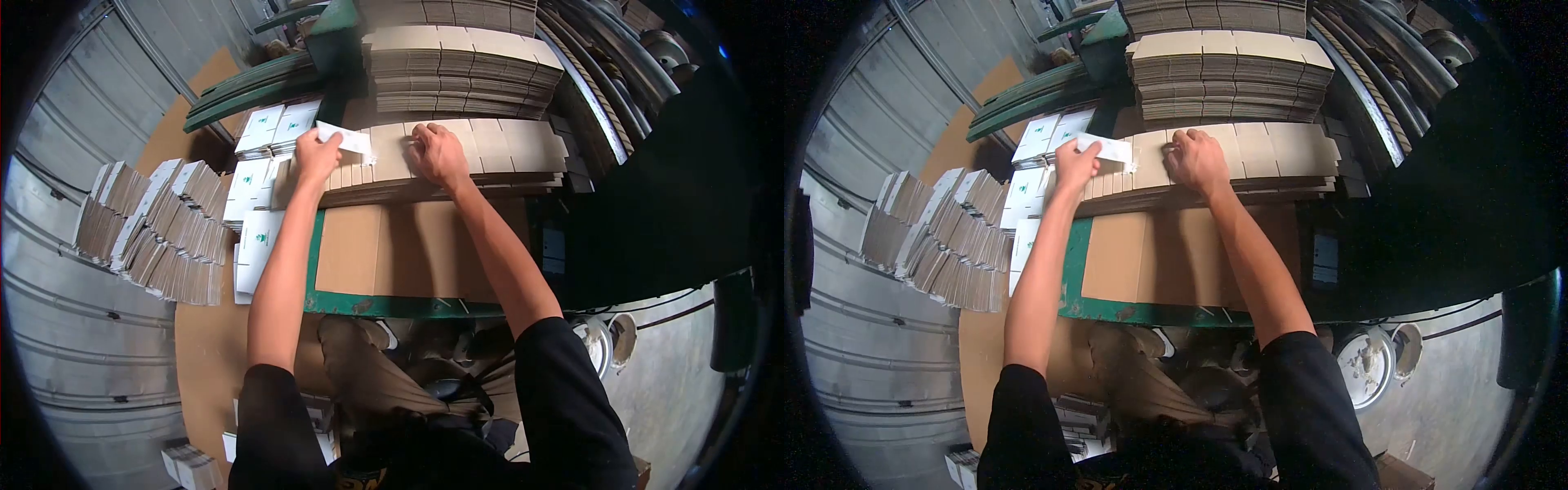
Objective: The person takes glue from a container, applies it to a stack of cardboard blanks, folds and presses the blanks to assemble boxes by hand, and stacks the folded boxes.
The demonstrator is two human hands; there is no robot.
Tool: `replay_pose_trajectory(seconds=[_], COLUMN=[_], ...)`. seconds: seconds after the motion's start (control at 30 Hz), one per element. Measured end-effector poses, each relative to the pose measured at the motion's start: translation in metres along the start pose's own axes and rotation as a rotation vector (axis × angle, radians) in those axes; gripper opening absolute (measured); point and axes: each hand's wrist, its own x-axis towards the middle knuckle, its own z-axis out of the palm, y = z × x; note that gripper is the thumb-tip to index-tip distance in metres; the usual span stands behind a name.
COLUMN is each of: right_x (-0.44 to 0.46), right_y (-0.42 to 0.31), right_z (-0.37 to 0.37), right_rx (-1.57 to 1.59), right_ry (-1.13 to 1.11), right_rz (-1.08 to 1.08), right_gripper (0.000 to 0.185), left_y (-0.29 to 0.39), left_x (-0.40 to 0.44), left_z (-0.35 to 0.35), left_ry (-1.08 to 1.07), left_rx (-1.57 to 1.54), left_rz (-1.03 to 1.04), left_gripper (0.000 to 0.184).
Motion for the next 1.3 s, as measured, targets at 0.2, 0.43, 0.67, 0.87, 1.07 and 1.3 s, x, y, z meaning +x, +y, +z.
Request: replay_pose_trajectory(seconds=[0.2,0.43,0.67,0.87,1.07,1.3], right_x=[-0.001,-0.001,-0.002,-0.002,-0.003,-0.003], right_y=[0.003,0.004,0.004,0.002,0.006,0.003], right_z=[0.002,0.000,0.002,-0.001,0.003,0.001], right_rx=[-0.048,-0.011,-0.022,-0.031,-0.033,-0.036], right_ry=[-0.009,-0.046,-0.028,-0.039,-0.024,-0.023], right_rz=[0.003,0.026,0.014,0.017,-0.001,0.010], right_gripper=[0.020,0.019,0.022,0.024,0.024,0.023], left_y=[-0.039,-0.012,-0.005,0.011,0.002,0.004], left_x=[0.009,0.016,0.001,-0.021,-0.008,0.010], left_z=[0.005,-0.046,0.007,0.016,-0.018,-0.047], left_ry=[0.045,0.098,-0.001,0.052,0.068,0.093], left_rx=[0.269,0.314,0.273,0.471,0.579,0.551], left_rz=[0.116,0.077,0.262,0.349,0.335,0.302], left_gripper=[0.023,0.021,0.022,0.022,0.022,0.020])
